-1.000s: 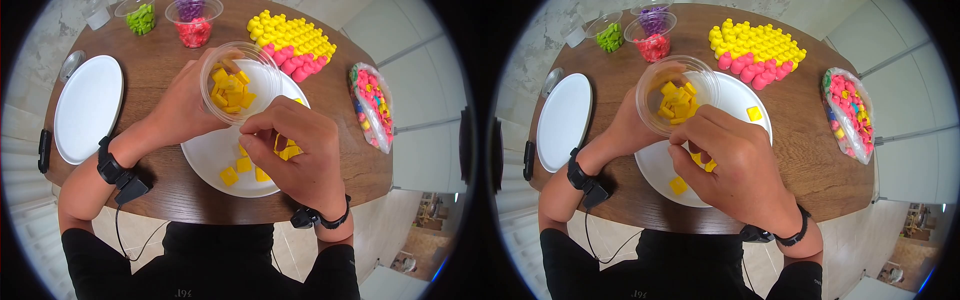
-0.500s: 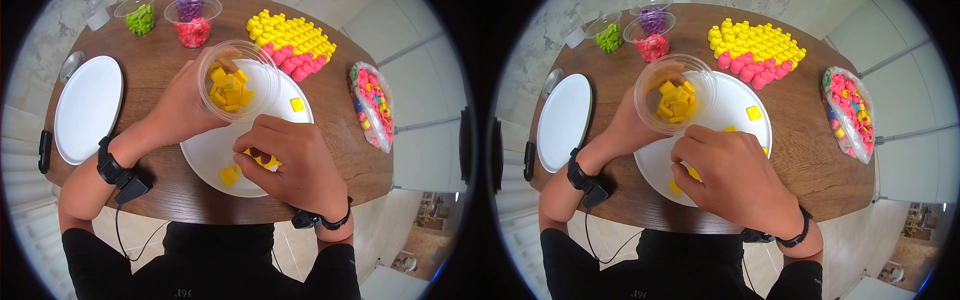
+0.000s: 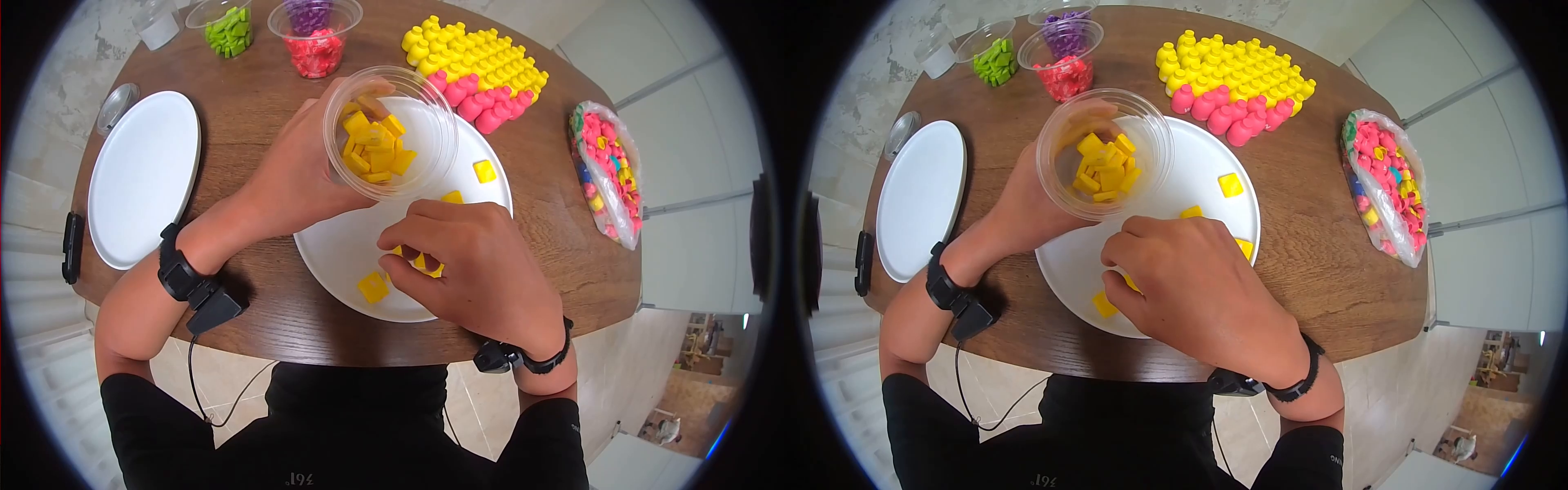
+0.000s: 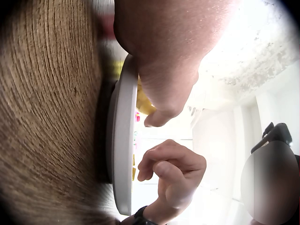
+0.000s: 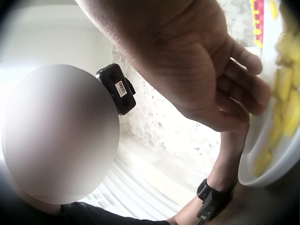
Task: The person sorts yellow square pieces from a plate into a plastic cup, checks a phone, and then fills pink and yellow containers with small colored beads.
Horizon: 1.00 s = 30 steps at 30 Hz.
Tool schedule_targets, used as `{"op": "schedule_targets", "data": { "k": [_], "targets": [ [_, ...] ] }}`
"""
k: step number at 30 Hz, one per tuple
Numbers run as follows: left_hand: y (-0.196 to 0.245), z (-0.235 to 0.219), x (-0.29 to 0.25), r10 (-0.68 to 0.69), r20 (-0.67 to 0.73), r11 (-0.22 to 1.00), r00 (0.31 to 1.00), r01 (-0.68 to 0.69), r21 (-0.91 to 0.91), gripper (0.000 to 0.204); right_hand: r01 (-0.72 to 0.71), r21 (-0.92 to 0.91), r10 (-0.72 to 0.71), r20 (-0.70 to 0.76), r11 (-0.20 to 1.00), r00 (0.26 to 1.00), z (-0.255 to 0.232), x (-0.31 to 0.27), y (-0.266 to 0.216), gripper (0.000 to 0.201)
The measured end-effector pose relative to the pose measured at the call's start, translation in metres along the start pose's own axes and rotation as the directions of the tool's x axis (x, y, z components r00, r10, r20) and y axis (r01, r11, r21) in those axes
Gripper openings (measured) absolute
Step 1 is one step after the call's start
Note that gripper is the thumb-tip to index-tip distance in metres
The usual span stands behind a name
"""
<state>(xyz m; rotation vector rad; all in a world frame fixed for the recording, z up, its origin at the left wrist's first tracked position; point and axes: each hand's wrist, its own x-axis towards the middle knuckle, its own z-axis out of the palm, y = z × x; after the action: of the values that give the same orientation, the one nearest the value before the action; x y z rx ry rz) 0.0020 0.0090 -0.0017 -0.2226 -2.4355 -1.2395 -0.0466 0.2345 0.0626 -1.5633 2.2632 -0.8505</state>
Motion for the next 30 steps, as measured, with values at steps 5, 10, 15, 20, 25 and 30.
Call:
{"op": "schedule_targets", "data": {
  "k": [5,10,15,20,25,30],
  "targets": [
    [-0.0009,0.0005,-0.0002,0.009,0.0,1.0,1.0,-0.009,0.006,0.082,-0.037,-0.053,0.038,0.024,0.998,0.999,-0.0011,-0.0014,0.001,0.014],
    [-0.0013,0.0005,-0.0003,0.041,-0.015,0.999,0.999,-0.041,0.024,0.083,-0.019,-0.092,0.025,0.07,0.996,0.997,-0.0021,-0.0025,0.0003,0.018],
    [-0.0018,0.0013,-0.0002,0.02,-0.018,1.0,1.0,-0.02,0.003,0.083,-0.073,-0.146,0.086,0.079,0.987,0.993,-0.005,-0.0011,-0.0026,0.027],
    [0.0002,0.0009,0.0005,0.028,-0.022,0.999,0.999,-0.028,0.033,0.078,-0.081,-0.099,0.08,-0.005,0.992,0.997,-0.0034,-0.0007,-0.0015,0.031],
    [-0.0012,0.0011,0.0002,0.021,-0.023,1.0,1.0,-0.02,0.017,0.074,-0.108,-0.158,0.104,-0.035,0.982,0.994,-0.0021,-0.0007,0.0006,0.032],
    [-0.0017,0.0012,0.0,0.013,-0.016,1.0,1.0,-0.013,-0.012,0.078,-0.141,-0.25,0.134,-0.047,0.958,0.99,-0.003,-0.0008,0.003,0.035]
  ]
}}
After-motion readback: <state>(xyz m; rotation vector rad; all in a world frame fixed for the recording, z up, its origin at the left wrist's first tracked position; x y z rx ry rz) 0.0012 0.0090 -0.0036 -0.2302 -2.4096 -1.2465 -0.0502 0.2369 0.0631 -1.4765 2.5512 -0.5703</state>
